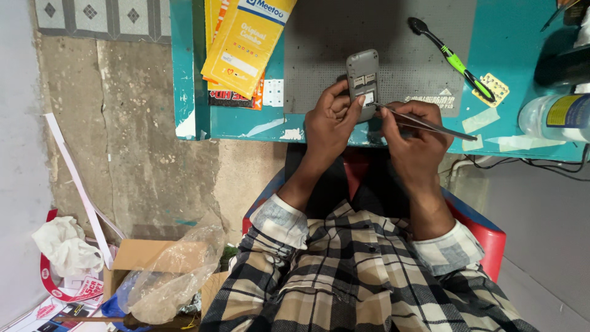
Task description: The person uses tweezers to manipulate small components inside the back cover of a mobile phone. They repeatedly adjust and reposition internal parts while holding the phone steady with the other hand.
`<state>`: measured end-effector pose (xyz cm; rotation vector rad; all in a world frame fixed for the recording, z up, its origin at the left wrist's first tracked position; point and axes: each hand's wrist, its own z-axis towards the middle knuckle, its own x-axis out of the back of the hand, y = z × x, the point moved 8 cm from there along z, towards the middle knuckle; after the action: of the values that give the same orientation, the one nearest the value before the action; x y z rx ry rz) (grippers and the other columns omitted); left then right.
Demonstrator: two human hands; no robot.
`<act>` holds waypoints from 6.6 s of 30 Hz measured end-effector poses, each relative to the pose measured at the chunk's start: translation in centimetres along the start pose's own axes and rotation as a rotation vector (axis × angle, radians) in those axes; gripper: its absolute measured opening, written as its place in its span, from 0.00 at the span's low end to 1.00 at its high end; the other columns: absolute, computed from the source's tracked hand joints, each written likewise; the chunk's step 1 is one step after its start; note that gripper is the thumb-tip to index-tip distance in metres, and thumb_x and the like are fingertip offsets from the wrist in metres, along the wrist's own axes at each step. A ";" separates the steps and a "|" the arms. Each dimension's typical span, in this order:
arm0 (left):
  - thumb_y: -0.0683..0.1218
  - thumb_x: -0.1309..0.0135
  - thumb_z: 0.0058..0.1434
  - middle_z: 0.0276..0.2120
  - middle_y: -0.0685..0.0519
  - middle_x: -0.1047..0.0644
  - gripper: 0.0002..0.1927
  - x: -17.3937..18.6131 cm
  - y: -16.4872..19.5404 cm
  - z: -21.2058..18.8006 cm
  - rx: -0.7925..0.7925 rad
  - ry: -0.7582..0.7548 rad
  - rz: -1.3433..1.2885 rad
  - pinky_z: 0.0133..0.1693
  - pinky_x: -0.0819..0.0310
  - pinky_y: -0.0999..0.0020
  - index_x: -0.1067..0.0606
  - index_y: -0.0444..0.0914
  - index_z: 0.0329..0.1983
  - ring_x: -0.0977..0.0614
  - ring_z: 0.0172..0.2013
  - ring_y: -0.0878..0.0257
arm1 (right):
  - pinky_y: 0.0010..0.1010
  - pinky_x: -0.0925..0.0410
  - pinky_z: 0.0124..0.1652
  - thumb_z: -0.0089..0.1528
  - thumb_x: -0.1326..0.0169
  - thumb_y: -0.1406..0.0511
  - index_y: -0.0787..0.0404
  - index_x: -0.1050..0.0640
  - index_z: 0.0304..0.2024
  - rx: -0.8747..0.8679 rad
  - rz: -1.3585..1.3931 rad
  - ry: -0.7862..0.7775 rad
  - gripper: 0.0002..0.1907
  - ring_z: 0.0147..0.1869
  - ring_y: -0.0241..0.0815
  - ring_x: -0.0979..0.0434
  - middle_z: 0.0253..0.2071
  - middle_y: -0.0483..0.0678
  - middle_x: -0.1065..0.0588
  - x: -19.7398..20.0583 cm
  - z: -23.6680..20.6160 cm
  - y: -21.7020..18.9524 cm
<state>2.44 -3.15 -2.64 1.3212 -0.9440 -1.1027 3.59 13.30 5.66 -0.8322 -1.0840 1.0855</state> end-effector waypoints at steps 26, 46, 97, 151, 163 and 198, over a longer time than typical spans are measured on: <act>0.40 0.41 0.70 0.42 0.44 0.16 0.21 0.5 0.9 -0.2 -0.136 -0.060 0.024 0.42 0.17 0.75 0.34 0.30 0.61 0.13 0.42 0.65 | 0.25 0.22 0.33 0.71 0.43 0.76 0.69 0.28 0.49 -0.249 0.367 0.118 0.07 0.44 0.43 0.14 0.41 0.56 0.19 -1.5 0.1 1.5; 0.39 0.45 0.72 0.46 0.40 0.17 0.21 0.8 -0.1 0.7 0.037 -0.204 -0.280 0.50 0.19 0.72 0.39 0.29 0.63 0.15 0.47 0.63 | 0.26 0.24 0.29 0.69 0.44 0.76 0.66 0.29 0.43 -0.381 0.736 0.160 0.06 0.46 0.49 0.14 0.42 0.62 0.19 -2.9 -0.3 4.2; 0.41 0.45 0.73 0.44 0.43 0.16 0.15 0.9 0.3 1.0 0.083 -0.135 -0.255 0.46 0.21 0.75 0.30 0.27 0.57 0.15 0.44 0.67 | 0.29 0.18 0.42 0.72 0.44 0.74 0.69 0.33 0.46 -0.201 0.435 0.117 0.09 0.49 0.47 0.15 0.45 0.62 0.21 -2.6 1.0 0.7; 0.42 0.45 0.72 0.37 0.50 0.17 0.10 1.3 1.9 0.5 -0.002 -0.123 -0.153 0.34 0.26 0.80 0.27 0.30 0.50 0.18 0.35 0.74 | 0.31 0.18 0.40 0.68 0.41 0.76 0.73 0.25 0.42 -0.320 0.435 0.020 0.05 0.42 0.46 0.14 0.40 0.59 0.20 -2.3 2.8 -0.4; 0.42 0.45 0.71 0.39 0.48 0.16 0.11 2.4 0.5 1.2 0.130 -0.045 -0.352 0.44 0.16 0.72 0.27 0.29 0.50 0.14 0.40 0.68 | 0.32 0.17 0.45 0.72 0.42 0.75 0.73 0.26 0.44 -0.129 0.370 0.071 0.05 0.47 0.47 0.14 0.43 0.60 0.20 -1.4 2.0 -3.7; 0.42 0.40 0.69 0.31 0.55 0.17 0.10 1.2 2.9 0.2 -0.071 -0.177 0.026 0.30 0.27 0.80 0.23 0.31 0.48 0.20 0.30 0.77 | 0.21 0.30 0.47 0.64 0.37 0.75 0.71 0.18 0.47 -0.196 0.158 -0.207 0.09 0.48 0.34 0.22 0.46 0.50 0.20 -2.2 2.6 1.9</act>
<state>2.73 -4.54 0.21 1.1644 -1.0387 -1.2372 0.38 11.72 4.02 -0.9899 -1.3321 1.2314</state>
